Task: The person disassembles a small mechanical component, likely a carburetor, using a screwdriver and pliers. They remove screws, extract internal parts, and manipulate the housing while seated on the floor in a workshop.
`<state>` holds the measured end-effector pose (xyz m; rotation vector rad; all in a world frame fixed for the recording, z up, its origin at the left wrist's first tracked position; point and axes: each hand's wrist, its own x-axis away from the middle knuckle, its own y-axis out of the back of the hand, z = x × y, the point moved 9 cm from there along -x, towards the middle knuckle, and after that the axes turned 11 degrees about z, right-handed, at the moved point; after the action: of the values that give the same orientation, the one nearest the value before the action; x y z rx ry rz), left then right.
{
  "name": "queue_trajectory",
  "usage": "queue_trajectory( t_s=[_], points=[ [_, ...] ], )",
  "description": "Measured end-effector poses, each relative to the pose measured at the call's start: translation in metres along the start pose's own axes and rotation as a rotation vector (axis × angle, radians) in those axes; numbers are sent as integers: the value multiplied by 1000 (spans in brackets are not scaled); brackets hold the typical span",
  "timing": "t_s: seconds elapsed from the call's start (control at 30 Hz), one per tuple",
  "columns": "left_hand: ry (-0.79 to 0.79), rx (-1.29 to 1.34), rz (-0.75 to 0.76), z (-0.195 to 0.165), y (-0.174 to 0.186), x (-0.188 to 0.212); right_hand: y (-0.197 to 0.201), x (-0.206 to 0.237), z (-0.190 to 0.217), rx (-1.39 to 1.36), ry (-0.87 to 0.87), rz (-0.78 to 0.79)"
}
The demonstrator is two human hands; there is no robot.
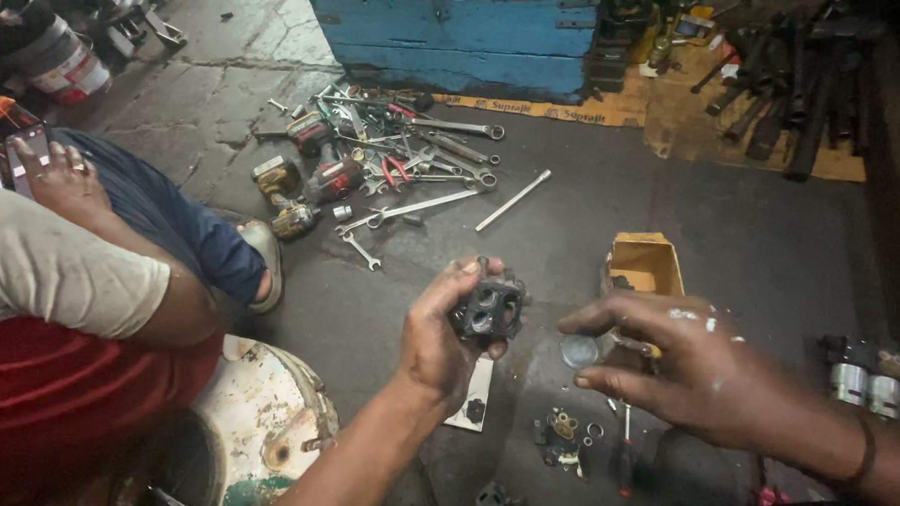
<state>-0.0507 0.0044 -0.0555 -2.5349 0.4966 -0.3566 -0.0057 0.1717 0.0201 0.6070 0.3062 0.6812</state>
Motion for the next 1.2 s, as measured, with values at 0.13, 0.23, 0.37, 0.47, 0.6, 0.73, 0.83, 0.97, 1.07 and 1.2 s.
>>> queue_trajectory(
  t_s=[0.13, 0.23, 0.37, 0.47, 0.6, 0.73, 0.83, 0.97, 1.07, 1.2],
  points=[
    [42, 75, 54, 4, -3, -4, -3, 4, -30, 69, -269, 43],
    [75, 192, 105, 7, -7, -4, 2, 2, -20, 89, -170, 1],
    [111, 250, 100, 11, -6, -4, 6, 0, -19, 98, -210, -14],
    [128, 223, 61, 13, -4, -4, 2, 6, -39, 133, -503, 71],
    [156, 205, 2, 14, -1, -2, 9, -2, -2, 71, -79, -38],
    [164, 172, -11, 11, -3, -1, 9, 6, -36, 120, -456, 4],
    [168, 153, -34, 12, -1, 1, 13, 1, -20, 131, -248, -42],
    [174, 85, -25, 12, -1, 3, 15, 0, -16, 122, -256, -45],
    [169, 76, -29, 13, 0, 3, 19, 0, -5, 151, -204, -86],
    [129, 143, 41, 11, -7, 2, 18, 4, -13, 124, -362, -63]
  ],
)
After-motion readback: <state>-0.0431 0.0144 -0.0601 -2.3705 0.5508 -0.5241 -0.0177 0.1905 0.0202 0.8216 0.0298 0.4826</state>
